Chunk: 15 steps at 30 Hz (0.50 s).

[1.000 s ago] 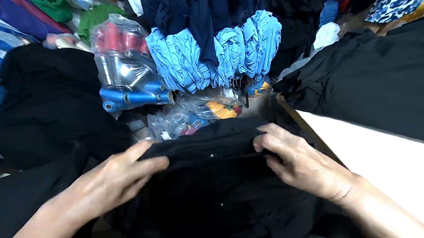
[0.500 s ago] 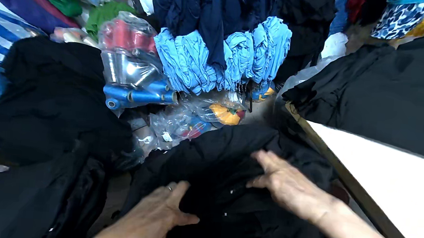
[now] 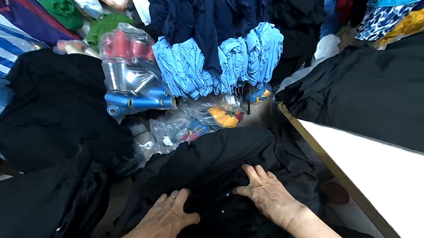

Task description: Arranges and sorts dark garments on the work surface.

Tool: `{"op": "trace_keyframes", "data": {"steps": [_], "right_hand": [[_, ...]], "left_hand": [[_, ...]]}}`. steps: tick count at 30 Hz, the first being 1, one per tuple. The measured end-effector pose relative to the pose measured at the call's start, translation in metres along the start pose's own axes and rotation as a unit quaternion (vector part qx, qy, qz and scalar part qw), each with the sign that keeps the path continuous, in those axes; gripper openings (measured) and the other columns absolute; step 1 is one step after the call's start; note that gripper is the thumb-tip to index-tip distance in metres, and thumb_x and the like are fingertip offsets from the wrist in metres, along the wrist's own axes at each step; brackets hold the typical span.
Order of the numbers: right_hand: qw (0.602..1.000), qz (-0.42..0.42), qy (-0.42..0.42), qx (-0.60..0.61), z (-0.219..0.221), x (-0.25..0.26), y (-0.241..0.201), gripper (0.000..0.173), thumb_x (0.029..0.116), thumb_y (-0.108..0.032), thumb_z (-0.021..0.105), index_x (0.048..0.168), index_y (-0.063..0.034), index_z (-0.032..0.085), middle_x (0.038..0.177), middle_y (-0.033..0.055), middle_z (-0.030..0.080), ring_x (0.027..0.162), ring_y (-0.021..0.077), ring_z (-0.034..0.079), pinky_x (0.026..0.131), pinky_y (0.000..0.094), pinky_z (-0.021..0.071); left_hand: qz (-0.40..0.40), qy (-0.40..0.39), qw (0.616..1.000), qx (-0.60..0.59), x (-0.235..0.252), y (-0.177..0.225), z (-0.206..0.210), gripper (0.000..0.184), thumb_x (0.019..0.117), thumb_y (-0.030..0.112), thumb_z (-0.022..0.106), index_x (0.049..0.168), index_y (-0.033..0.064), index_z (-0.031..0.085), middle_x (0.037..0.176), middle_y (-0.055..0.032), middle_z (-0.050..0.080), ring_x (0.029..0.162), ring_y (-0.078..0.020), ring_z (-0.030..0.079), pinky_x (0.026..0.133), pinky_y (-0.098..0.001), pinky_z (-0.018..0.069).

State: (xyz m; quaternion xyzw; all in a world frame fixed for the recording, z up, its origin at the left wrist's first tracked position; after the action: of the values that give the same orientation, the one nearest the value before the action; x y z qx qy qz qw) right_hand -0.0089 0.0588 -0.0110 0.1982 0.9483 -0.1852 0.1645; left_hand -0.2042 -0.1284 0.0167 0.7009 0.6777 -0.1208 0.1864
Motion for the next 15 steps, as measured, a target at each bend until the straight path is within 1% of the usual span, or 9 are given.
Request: {"op": "trace_keyframes", "data": {"steps": [2,4,7,9,10,11,12,13,15], "right_hand": [[0.999,0.015,-0.040,0.000,-0.007,-0.001,-0.005,0.049,0.0985,0.004,0.051,0.136,-0.0235,0.066,0.160,0.0214,0.033,0.145,0.0444,0.034,0.106,0.0602,0.0412],[0.998,0.013,-0.062,0.010,-0.013,-0.004,-0.002,0.043,0.0958,0.004,0.056,0.133,-0.0140,0.068,0.161,0.0232,0.032,0.145,0.0458,0.033,0.108,0.0606,0.0396],[0.996,-0.005,-0.081,0.042,-0.022,-0.011,0.011,0.053,0.0837,-0.009,0.074,0.136,-0.0125,0.065,0.160,0.0211,0.030,0.144,0.0432,0.033,0.109,0.0588,0.0402],[0.996,-0.016,-0.041,0.074,-0.031,-0.020,0.022,0.045,0.0868,-0.023,0.074,0.130,-0.0117,0.068,0.156,0.0185,0.038,0.141,0.0386,0.039,0.110,0.0546,0.0414],[0.995,-0.028,0.011,0.092,-0.032,-0.023,0.027,0.036,0.0888,-0.026,0.074,0.121,-0.0100,0.072,0.150,0.0181,0.045,0.137,0.0361,0.045,0.108,0.0520,0.0444],[0.989,-0.046,0.089,0.107,-0.031,-0.023,0.033,0.024,0.0896,-0.024,0.074,0.108,-0.0086,0.075,0.140,0.0178,0.054,0.128,0.0328,0.055,0.101,0.0485,0.0499],[0.977,-0.066,0.169,0.111,-0.030,-0.021,0.039,0.013,0.0885,-0.020,0.075,0.095,-0.0086,0.076,0.125,0.0164,0.062,0.114,0.0293,0.062,0.092,0.0451,0.0555],[0.963,-0.082,0.230,0.118,-0.033,-0.019,0.042,0.007,0.0864,-0.014,0.077,0.091,-0.0085,0.076,0.115,0.0155,0.065,0.104,0.0275,0.066,0.084,0.0437,0.0579],[0.925,-0.122,0.340,0.118,-0.043,-0.019,0.044,0.015,0.0773,-0.004,0.078,0.090,-0.0100,0.074,0.102,0.0103,0.068,0.093,0.0227,0.068,0.077,0.0392,0.0590]], "left_hand": [[-0.036,-0.061,0.997,0.004,0.002,0.009,-0.015,0.041,0.0889,-0.003,0.064,0.118,0.0237,0.075,0.145,-0.0318,0.046,0.130,-0.0521,0.049,0.097,-0.0638,0.0465],[-0.066,-0.137,0.988,-0.010,0.002,0.017,-0.036,0.037,0.0961,0.001,0.054,0.126,0.0143,0.072,0.155,-0.0305,0.037,0.139,-0.0519,0.041,0.106,-0.0647,0.0396],[0.014,0.008,1.000,-0.027,-0.011,-0.013,-0.024,0.028,0.0859,0.030,0.066,0.107,0.0133,0.076,0.143,-0.0326,0.048,0.122,-0.0515,0.056,0.088,-0.0644,0.0522],[0.046,0.133,0.989,-0.035,-0.012,-0.031,-0.022,0.042,0.0844,0.054,0.068,0.094,0.0129,0.073,0.137,-0.0313,0.054,0.109,-0.0457,0.066,0.076,-0.0602,0.0589],[0.058,0.193,0.979,-0.033,-0.008,-0.039,-0.022,0.047,0.0855,0.059,0.068,0.088,0.0122,0.073,0.131,-0.0282,0.060,0.103,-0.0405,0.070,0.072,-0.0561,0.0607],[0.074,0.253,0.964,-0.027,-0.004,-0.047,-0.022,0.042,0.0871,0.053,0.069,0.081,0.0116,0.071,0.122,-0.0231,0.066,0.097,-0.0345,0.072,0.068,-0.0510,0.0617],[0.092,0.302,0.949,-0.020,0.001,-0.054,-0.026,0.029,0.0858,0.038,0.072,0.074,0.0111,0.068,0.113,-0.0182,0.069,0.094,-0.0303,0.072,0.067,-0.0472,0.0620],[0.107,0.344,0.933,-0.007,0.005,-0.059,-0.033,0.020,0.0825,0.027,0.070,0.071,0.0122,0.064,0.107,-0.0126,0.070,0.094,-0.0247,0.072,0.070,-0.0416,0.0617],[0.128,0.386,0.913,0.010,0.004,-0.062,-0.049,0.012,0.0833,0.018,0.064,0.073,0.0134,0.062,0.107,-0.0082,0.070,0.098,-0.0178,0.070,0.078,-0.0332,0.0598]]}}
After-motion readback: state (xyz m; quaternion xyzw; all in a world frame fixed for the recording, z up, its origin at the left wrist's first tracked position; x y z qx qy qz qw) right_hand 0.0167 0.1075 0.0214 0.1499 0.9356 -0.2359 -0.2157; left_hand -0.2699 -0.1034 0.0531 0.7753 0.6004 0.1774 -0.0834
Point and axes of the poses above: each hand's wrist, its own x-axis towards the middle knuckle, its own z-axis out of the palm, y = z × x, the point moved 1 cm from there along x, towards the middle knuckle
